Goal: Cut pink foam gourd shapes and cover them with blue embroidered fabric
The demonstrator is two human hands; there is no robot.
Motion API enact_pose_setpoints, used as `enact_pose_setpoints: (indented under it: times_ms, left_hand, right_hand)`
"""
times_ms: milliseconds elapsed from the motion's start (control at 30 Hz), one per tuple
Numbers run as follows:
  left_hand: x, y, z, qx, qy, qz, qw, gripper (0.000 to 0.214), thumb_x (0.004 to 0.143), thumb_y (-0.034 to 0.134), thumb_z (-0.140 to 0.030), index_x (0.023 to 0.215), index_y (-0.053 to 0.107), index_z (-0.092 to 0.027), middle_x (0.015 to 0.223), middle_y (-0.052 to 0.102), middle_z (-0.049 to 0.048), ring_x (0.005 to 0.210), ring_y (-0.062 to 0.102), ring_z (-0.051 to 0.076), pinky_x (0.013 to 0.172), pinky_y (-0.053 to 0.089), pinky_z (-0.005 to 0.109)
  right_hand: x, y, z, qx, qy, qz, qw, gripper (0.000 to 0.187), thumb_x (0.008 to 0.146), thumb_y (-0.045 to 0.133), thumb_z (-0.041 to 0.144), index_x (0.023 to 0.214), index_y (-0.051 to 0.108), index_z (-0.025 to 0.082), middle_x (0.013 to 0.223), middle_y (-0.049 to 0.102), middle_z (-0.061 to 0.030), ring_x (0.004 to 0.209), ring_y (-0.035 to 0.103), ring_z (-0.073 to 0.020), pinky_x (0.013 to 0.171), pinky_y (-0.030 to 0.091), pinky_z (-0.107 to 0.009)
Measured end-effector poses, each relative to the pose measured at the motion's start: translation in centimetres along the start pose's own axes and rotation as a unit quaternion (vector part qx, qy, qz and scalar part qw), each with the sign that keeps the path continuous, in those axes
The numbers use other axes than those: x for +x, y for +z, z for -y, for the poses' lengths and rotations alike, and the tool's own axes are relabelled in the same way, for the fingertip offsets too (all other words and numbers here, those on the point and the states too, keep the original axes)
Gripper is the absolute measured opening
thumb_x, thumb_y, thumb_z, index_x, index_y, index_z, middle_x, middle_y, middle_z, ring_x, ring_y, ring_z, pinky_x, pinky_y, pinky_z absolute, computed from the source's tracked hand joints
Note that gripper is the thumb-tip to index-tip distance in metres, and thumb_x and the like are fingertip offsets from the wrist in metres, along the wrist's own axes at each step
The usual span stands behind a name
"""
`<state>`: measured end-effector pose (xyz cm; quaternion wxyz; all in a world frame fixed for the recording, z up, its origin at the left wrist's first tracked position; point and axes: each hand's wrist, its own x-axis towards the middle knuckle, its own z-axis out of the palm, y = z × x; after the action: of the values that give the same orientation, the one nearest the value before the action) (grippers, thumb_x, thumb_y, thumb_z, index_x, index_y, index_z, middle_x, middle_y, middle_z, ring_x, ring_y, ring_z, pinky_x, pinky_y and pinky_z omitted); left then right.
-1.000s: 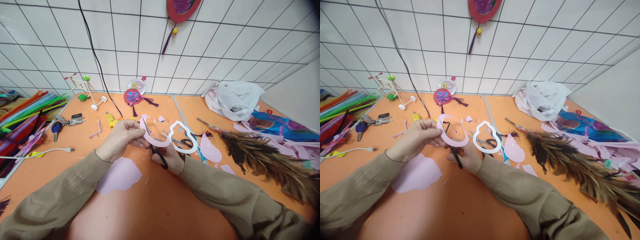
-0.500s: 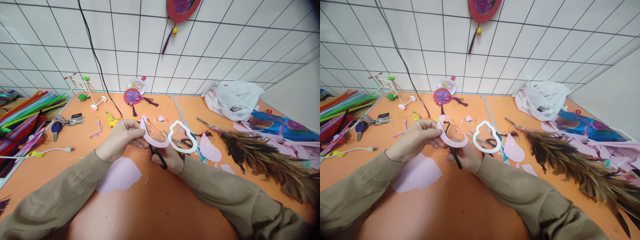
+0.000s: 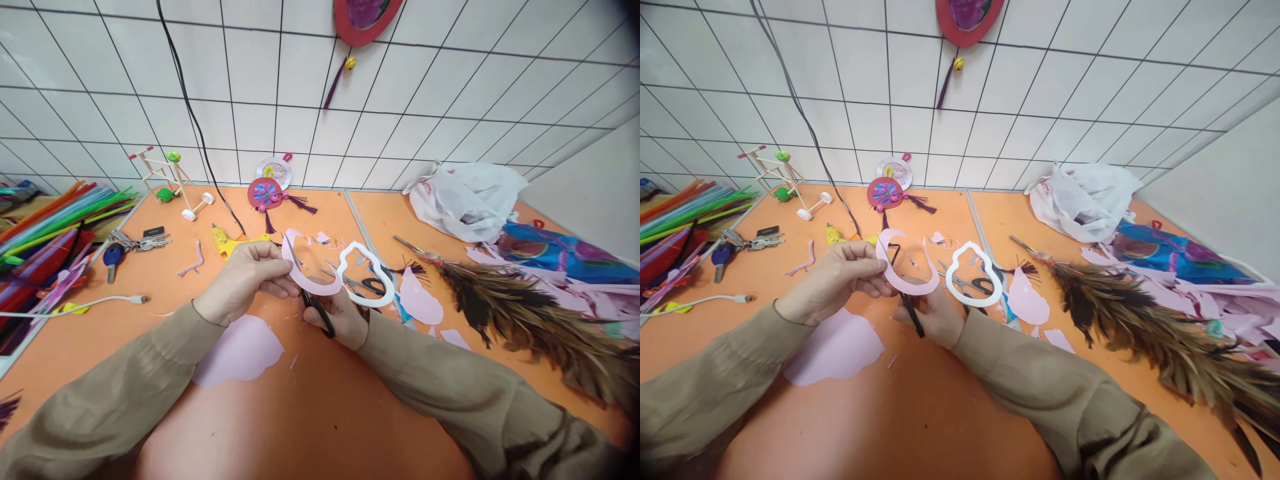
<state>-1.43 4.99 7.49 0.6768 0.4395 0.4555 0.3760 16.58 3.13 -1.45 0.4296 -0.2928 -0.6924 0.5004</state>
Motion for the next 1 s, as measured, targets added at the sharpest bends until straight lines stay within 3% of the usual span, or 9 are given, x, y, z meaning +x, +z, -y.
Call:
enact_pose_setpoints:
  times_ms: [233,567,800,1000]
  left_hand:
    - [-0.08,-0.19,0.08,0.003,0.012,0.006,1.0,0.014,0.069,0.076,-0.019,0.066,0.064,-0.013,0.057,0.072,0.0066,0.049,0.069,0.013,0.05,0.054,0.017]
    - [0.03,-0.18,0.26,-0.009,0.023,0.011,1.0,0.019,0.066,0.081,-0.023,0.065,0.065,-0.012,0.059,0.074,0.0071,0.051,0.069,0.013,0.051,0.054,0.018]
    - [0.08,-0.3,0.46,-0.006,0.027,0.012,1.0,0.018,0.067,0.081,-0.023,0.065,0.066,-0.012,0.06,0.074,0.0077,0.051,0.069,0.013,0.052,0.054,0.018]
    - [0.14,-0.36,0.52,-0.007,0.024,0.013,1.0,0.017,0.068,0.081,-0.022,0.065,0.067,-0.012,0.061,0.073,0.0078,0.05,0.068,0.012,0.053,0.054,0.019]
  right_hand:
    - [-0.06,0.18,0.32,0.095,0.055,-0.012,0.994,0.041,0.072,0.082,0.044,0.094,0.059,0.018,0.07,0.053,0.0021,0.055,0.047,-0.0103,0.049,0.037,-0.025]
    - [-0.3,0.15,-0.31,0.1,0.071,-0.026,0.992,0.043,0.07,0.083,0.043,0.097,0.059,0.019,0.072,0.056,0.0021,0.055,0.048,-0.0108,0.048,0.038,-0.025]
    - [-0.06,0.14,-0.05,0.086,0.061,-0.014,0.994,0.036,0.073,0.081,0.044,0.081,0.055,0.02,0.061,0.053,0.0047,0.051,0.046,-0.0099,0.05,0.038,-0.025]
    - [0.17,0.07,0.0,0.07,0.049,0.005,0.996,0.038,0.075,0.079,0.048,0.081,0.054,0.02,0.06,0.053,0.0046,0.048,0.047,-0.0098,0.047,0.04,-0.024]
